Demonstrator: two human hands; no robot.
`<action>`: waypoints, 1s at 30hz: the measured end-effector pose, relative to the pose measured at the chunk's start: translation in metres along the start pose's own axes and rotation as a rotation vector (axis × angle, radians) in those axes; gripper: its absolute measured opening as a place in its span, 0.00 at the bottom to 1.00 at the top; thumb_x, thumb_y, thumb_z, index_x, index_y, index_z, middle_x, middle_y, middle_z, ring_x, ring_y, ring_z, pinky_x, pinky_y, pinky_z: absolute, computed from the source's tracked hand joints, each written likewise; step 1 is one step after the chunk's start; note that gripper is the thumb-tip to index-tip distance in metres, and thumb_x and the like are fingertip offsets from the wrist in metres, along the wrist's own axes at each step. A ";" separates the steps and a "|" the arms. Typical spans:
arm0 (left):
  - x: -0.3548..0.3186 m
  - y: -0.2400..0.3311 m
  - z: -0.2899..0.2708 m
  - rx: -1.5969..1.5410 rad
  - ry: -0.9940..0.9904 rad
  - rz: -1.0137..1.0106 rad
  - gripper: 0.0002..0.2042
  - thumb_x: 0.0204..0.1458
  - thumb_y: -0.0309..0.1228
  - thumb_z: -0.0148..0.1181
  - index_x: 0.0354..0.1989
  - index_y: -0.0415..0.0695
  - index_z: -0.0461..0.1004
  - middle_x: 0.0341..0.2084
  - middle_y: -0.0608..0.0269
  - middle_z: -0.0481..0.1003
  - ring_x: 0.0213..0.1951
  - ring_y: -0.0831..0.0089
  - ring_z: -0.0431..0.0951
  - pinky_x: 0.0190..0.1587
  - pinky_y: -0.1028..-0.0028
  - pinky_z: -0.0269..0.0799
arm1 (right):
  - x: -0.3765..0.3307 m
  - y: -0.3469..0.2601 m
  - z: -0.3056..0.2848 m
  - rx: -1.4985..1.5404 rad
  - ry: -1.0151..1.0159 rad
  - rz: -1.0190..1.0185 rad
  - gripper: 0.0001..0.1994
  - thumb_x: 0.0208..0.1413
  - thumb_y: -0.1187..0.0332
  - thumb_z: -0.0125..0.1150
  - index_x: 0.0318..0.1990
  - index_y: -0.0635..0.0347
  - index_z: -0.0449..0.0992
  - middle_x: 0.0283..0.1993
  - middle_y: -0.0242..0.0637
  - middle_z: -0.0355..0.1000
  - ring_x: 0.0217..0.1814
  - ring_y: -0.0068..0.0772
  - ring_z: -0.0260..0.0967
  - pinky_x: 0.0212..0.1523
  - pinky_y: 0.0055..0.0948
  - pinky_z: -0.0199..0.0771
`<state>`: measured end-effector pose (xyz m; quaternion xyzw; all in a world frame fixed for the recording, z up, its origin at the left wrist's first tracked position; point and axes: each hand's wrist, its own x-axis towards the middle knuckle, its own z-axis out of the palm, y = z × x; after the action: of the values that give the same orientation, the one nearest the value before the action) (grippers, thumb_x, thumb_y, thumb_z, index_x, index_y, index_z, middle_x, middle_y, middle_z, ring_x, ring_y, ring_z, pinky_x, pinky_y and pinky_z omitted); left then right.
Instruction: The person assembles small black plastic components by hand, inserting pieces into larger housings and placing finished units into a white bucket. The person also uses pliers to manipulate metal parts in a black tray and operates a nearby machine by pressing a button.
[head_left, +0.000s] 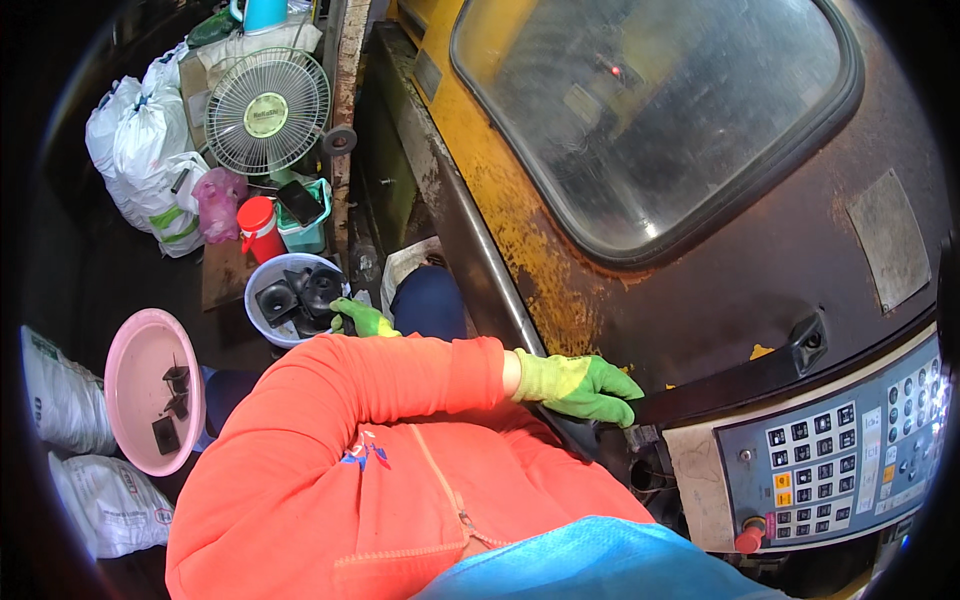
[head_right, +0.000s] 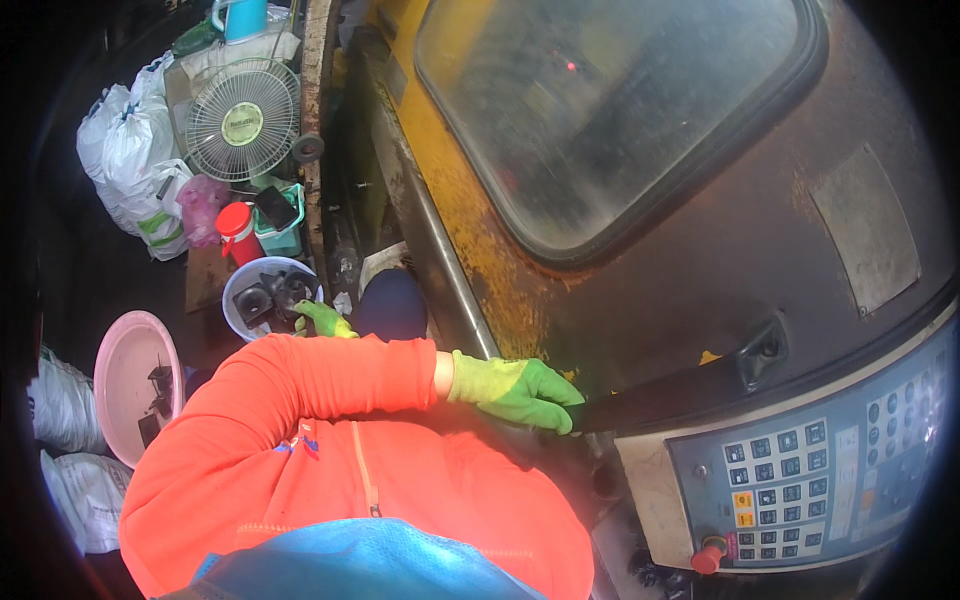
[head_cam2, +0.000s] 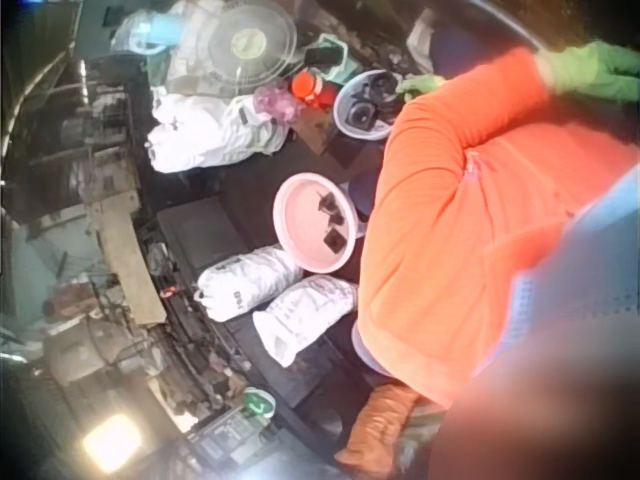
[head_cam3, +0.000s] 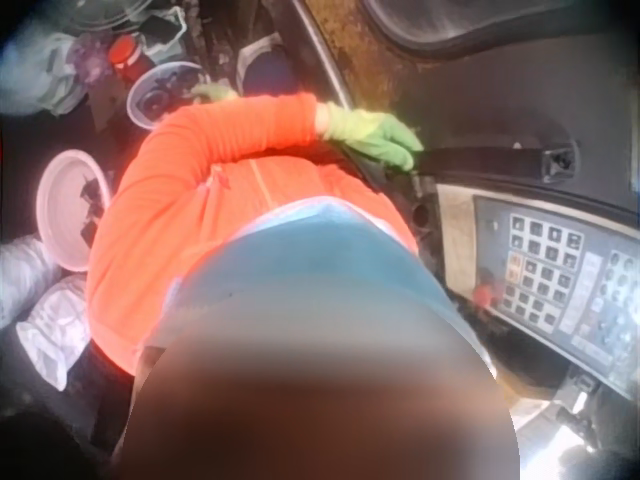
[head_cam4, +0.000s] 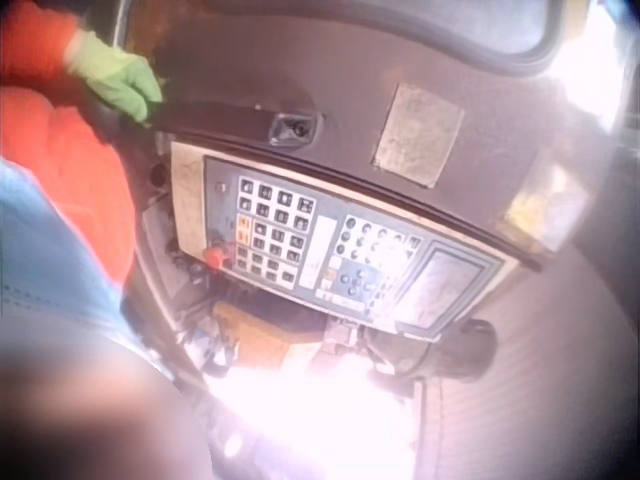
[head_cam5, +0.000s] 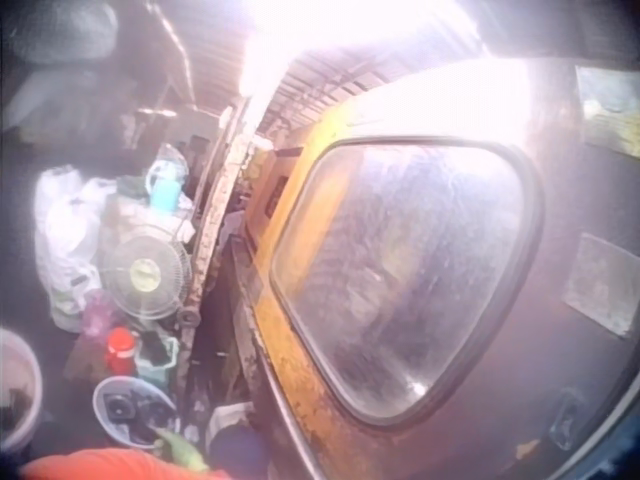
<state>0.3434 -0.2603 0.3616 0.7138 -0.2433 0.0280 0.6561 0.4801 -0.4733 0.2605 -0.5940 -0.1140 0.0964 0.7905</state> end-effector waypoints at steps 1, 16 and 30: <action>0.000 0.000 0.001 0.011 0.003 0.007 0.09 0.58 0.34 0.56 0.41 0.42 0.76 0.28 0.66 0.73 0.32 0.79 0.70 0.38 0.73 0.68 | 0.001 0.000 -0.001 0.000 0.000 -0.003 0.10 0.58 0.59 0.55 0.31 0.55 0.71 0.22 0.32 0.66 0.21 0.31 0.62 0.24 0.34 0.66; -0.002 0.000 0.002 0.041 0.027 0.069 0.10 0.58 0.33 0.56 0.43 0.42 0.76 0.31 0.65 0.75 0.35 0.78 0.72 0.41 0.73 0.70 | 0.006 0.000 -0.004 -0.013 -0.003 -0.023 0.10 0.58 0.60 0.55 0.32 0.55 0.72 0.23 0.32 0.67 0.21 0.31 0.62 0.24 0.34 0.67; 0.000 -0.006 0.005 0.047 0.026 0.069 0.10 0.58 0.34 0.56 0.43 0.42 0.77 0.30 0.66 0.76 0.35 0.79 0.72 0.40 0.73 0.70 | 0.005 0.000 -0.007 -0.023 -0.005 -0.022 0.10 0.59 0.60 0.55 0.33 0.55 0.73 0.24 0.32 0.67 0.21 0.31 0.63 0.24 0.34 0.67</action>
<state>0.3441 -0.2643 0.3552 0.7198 -0.2585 0.0653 0.6410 0.4870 -0.4783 0.2589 -0.6015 -0.1234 0.0880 0.7843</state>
